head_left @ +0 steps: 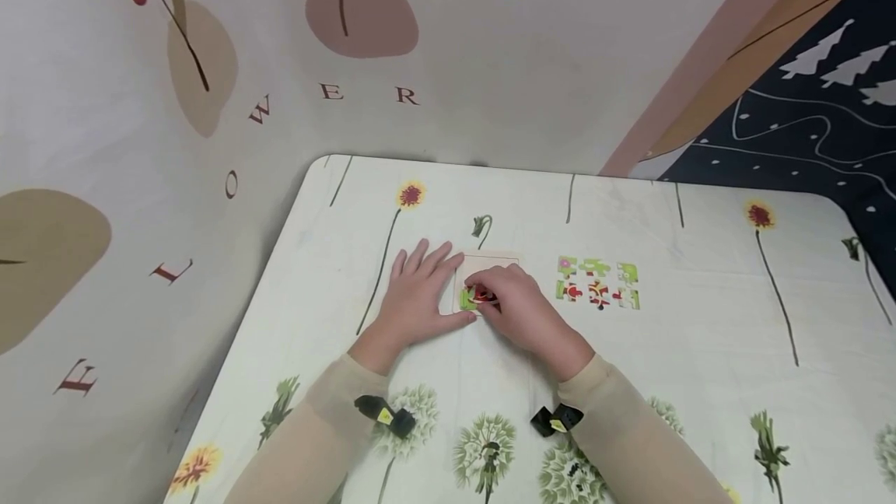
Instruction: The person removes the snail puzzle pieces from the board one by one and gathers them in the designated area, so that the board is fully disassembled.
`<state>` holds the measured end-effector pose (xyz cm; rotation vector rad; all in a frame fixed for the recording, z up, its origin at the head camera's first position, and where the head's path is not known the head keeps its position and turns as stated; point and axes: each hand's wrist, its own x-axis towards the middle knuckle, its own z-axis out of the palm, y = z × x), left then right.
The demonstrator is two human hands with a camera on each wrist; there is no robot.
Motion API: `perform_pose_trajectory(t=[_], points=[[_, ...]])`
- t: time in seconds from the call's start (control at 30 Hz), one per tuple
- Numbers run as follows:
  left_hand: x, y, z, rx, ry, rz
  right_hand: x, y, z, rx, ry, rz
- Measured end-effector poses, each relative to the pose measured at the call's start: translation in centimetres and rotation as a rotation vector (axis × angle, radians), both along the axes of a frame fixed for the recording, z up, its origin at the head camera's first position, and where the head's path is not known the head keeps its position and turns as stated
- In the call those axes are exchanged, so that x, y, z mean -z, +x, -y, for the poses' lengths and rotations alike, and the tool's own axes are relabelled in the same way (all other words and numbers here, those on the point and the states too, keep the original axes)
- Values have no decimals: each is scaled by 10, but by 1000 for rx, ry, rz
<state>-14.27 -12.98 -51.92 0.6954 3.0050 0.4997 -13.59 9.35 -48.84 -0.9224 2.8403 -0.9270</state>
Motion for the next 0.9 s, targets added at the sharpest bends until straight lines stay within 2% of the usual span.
perform_pose_trajectory(t=[0.13,0.43,0.7,0.9], points=[[0,0,0,-2,6,5,0,1,0,-33,24,-49],[-1,0,0,-7,-8,24,2,1,-3,-67,8,-68],[1,-1,-1,0,1,8,10,-3,-6,-57,-58,-40],[0,-1,0,1,0,8,11,-2,-9,-16,-172,-10]])
